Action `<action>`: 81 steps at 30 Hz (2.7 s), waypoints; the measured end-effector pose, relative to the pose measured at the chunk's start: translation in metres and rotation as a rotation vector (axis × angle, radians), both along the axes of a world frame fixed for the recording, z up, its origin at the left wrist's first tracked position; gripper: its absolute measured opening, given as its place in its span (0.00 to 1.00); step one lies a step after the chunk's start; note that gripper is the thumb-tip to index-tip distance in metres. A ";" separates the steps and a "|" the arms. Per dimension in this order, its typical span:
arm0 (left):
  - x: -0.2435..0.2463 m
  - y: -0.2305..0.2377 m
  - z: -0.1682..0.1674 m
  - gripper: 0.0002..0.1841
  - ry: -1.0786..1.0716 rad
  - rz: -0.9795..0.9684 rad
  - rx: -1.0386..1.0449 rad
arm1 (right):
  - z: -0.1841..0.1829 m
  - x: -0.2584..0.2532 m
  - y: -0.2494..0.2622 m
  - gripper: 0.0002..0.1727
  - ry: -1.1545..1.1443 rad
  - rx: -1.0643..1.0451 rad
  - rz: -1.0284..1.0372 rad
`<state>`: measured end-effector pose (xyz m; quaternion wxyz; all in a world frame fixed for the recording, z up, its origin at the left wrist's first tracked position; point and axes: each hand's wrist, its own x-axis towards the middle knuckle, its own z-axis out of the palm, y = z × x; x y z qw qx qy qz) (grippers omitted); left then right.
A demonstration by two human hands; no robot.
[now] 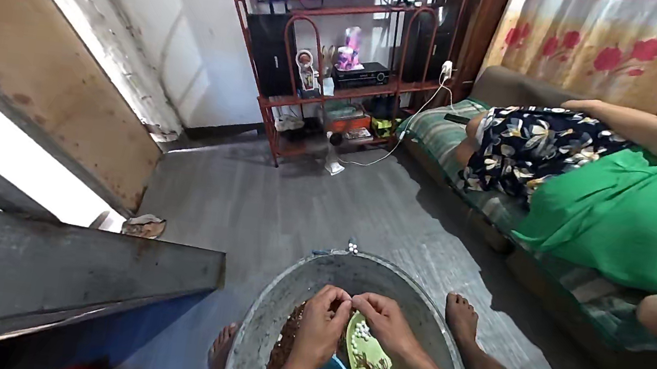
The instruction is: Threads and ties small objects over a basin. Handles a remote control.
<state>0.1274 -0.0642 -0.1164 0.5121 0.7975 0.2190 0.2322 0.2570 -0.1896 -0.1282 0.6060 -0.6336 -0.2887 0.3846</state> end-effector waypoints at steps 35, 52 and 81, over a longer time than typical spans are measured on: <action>0.002 -0.010 0.009 0.10 -0.169 0.097 -0.575 | -0.005 -0.006 0.018 0.14 0.826 0.079 -0.323; 0.000 -0.023 0.004 0.17 0.413 -0.055 0.135 | -0.006 -0.016 0.016 0.14 0.911 0.019 -0.432; -0.011 -0.028 0.007 0.10 -0.075 -0.046 -1.032 | 0.000 -0.021 0.000 0.15 0.544 0.086 -0.194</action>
